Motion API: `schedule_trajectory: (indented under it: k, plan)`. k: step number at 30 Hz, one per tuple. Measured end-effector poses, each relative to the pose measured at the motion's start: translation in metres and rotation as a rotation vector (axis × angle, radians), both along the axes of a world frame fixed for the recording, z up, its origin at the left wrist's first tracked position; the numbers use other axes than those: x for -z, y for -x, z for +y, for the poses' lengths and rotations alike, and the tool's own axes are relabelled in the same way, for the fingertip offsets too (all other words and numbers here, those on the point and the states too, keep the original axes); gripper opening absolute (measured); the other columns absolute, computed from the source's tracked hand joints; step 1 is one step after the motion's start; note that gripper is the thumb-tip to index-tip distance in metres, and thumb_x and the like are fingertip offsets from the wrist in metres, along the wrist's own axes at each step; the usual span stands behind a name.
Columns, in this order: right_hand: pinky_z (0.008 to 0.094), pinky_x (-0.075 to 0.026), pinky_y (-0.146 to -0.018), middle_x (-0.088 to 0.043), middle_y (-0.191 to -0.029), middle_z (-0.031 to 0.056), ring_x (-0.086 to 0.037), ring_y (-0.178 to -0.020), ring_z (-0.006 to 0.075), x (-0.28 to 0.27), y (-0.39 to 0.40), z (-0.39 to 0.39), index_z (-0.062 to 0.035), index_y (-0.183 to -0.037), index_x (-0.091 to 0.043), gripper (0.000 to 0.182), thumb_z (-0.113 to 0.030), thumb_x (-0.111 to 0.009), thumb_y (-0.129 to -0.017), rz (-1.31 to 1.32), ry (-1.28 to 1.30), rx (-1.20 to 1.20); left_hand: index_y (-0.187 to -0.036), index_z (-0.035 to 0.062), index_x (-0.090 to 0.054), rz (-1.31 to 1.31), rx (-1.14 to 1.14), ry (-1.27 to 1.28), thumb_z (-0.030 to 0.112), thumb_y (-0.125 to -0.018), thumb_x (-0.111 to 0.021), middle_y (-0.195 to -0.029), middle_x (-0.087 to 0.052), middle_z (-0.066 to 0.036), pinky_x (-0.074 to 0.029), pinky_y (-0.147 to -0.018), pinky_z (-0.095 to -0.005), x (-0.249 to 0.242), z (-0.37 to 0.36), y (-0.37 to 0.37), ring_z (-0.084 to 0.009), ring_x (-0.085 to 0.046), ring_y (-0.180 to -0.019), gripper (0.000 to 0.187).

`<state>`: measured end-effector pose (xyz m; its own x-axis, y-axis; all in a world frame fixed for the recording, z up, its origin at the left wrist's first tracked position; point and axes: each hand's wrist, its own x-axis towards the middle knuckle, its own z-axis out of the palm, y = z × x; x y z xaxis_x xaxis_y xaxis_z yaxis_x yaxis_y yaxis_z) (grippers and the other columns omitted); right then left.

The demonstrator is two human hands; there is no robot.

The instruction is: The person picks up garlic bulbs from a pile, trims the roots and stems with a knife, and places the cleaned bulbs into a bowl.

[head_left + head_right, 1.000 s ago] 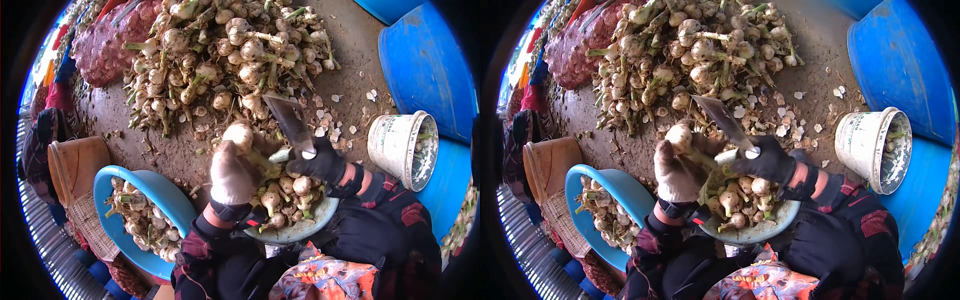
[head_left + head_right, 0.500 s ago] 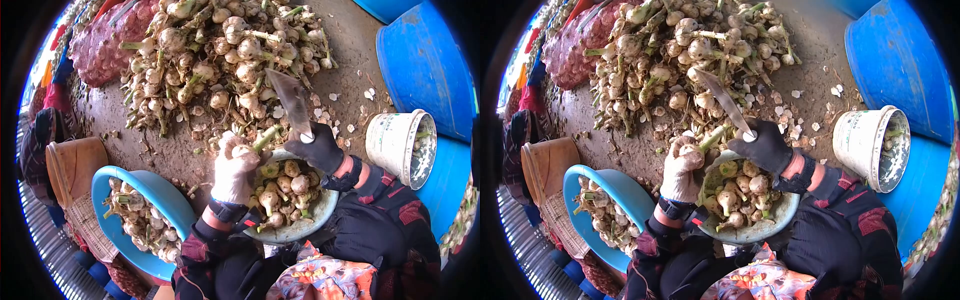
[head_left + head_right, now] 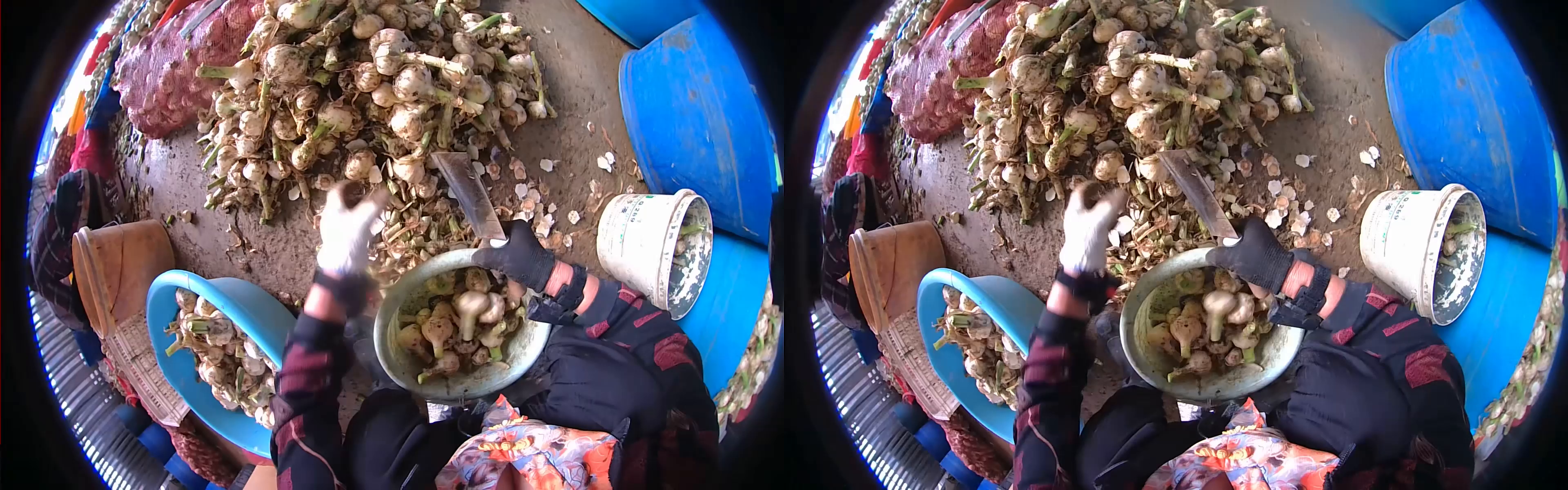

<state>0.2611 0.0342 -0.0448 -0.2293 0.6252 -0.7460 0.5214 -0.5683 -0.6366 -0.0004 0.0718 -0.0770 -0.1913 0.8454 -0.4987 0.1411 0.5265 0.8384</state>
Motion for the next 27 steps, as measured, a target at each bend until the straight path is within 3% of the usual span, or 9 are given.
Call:
schedule_trajectory:
  k: [2,5,9,12,16,20,24,25,27]
  plan:
    - [0.0305,-0.048,-0.066,-0.065,-0.075,0.0082,-0.061,-0.069,0.0154,0.0,0.002,-0.001,0.0023,-0.088,-0.064,0.032,-0.022,-0.075,-0.07,0.145,-0.118,0.082,-0.125,-0.0062,-0.044,0.583,0.194,-0.198,0.04,-0.069,-0.075,-0.108,-0.059,-0.024,-0.05,-0.081,-0.0346,0.066,0.027,0.031,-0.0293,-0.061,-0.095,0.079]
    - [0.0308,-0.048,-0.066,-0.064,-0.076,0.0072,-0.06,-0.071,0.015,0.003,0.004,-0.003,0.0022,-0.086,-0.064,0.029,-0.02,-0.075,-0.07,0.124,-0.115,0.053,-0.107,-0.0043,-0.056,0.639,0.126,0.222,0.039,-0.064,-0.075,-0.103,-0.062,-0.025,-0.05,-0.083,-0.0382,0.063,0.063,0.008,-0.0327,-0.063,-0.091,0.064]
    - [0.0264,-0.047,-0.058,-0.062,-0.069,0.0021,-0.057,-0.062,0.0096,0.009,0.0,-0.003,-0.0029,-0.077,-0.063,0.019,-0.018,-0.074,-0.073,0.15,-0.168,0.047,-0.105,-0.0039,-0.057,0.887,0.321,0.088,0.037,-0.062,-0.075,-0.102,-0.063,-0.024,-0.05,-0.081,-0.0354,0.153,0.069,0.028,-0.0316,-0.064,-0.089,0.062]
    - [0.028,-0.047,-0.059,-0.062,-0.067,0.0027,-0.058,-0.062,0.0111,0.006,-0.007,0.0,-0.0021,-0.078,-0.063,0.02,-0.018,-0.073,-0.072,0.135,-0.131,0.08,-0.113,-0.0058,-0.051,0.352,-0.093,-0.105,0.022,-0.058,-0.075,-0.099,-0.064,-0.019,-0.051,-0.077,-0.0309,0.102,0.055,0.016,-0.0248,-0.063,-0.085,0.066]
    - [0.0313,-0.048,-0.058,-0.062,-0.065,0.0062,-0.059,-0.06,0.0137,0.001,-0.009,0.003,-0.0026,-0.078,-0.063,0.022,-0.02,-0.073,-0.071,0.081,-0.279,0.018,-0.122,-0.0012,-0.046,-0.184,-0.259,-0.155,-0.008,-0.063,-0.059,-0.104,-0.06,-0.014,-0.056,-0.07,-0.0355,0.044,0.04,0.007,-0.0242,-0.063,-0.086,0.06]
    - [0.0357,-0.048,-0.055,-0.06,-0.065,0.0112,-0.062,-0.059,0.0253,-0.013,0.001,0.014,-0.0049,-0.075,-0.059,0.021,-0.021,-0.072,-0.071,-0.001,-0.678,-0.199,-0.124,-0.0025,-0.044,-0.712,-0.149,-0.115,-0.01,-0.061,-0.046,-0.107,-0.061,-0.012,-0.058,-0.073,-0.0362,-0.001,0.009,0.0,-0.0245,-0.064,-0.088,0.064]
    - [0.0397,-0.047,-0.051,-0.056,-0.066,0.0104,-0.059,-0.06,0.0316,-0.02,0.011,0.021,-0.0082,-0.075,-0.056,0.02,-0.019,-0.071,-0.067,-0.03,-1.038,-0.427,-0.125,-0.0036,-0.042,-0.914,-0.208,0.03,0.008,-0.067,-0.076,-0.109,-0.061,-0.013,-0.054,-0.083,-0.0339,-0.006,-0.013,-0.006,-0.0216,-0.062,-0.096,0.068]
    - [0.0394,-0.046,-0.05,-0.055,-0.067,0.01,-0.059,-0.059,0.0306,-0.025,0.013,0.022,-0.0085,-0.076,-0.056,0.02,-0.019,-0.07,-0.066,-0.048,-1.129,-0.492,-0.125,-0.0036,-0.042,-0.283,0.306,-0.336,0.009,-0.074,-0.073,-0.112,-0.06,-0.013,-0.053,-0.084,-0.0336,-0.002,-0.028,-0.004,-0.0221,-0.062,-0.098,0.062]
    - [0.0398,-0.046,-0.05,-0.055,-0.068,0.0099,-0.058,-0.057,0.0303,-0.033,0.017,0.021,-0.0087,-0.077,-0.056,0.02,-0.019,-0.068,-0.066,-0.059,-1.13,-0.522,-0.126,-0.0012,-0.042,-0.627,0.154,-0.135,0.007,-0.079,-0.067,-0.113,-0.059,-0.01,-0.052,-0.085,-0.0318,-0.047,-0.036,-0.022,-0.0198,-0.062,-0.098,0.054]
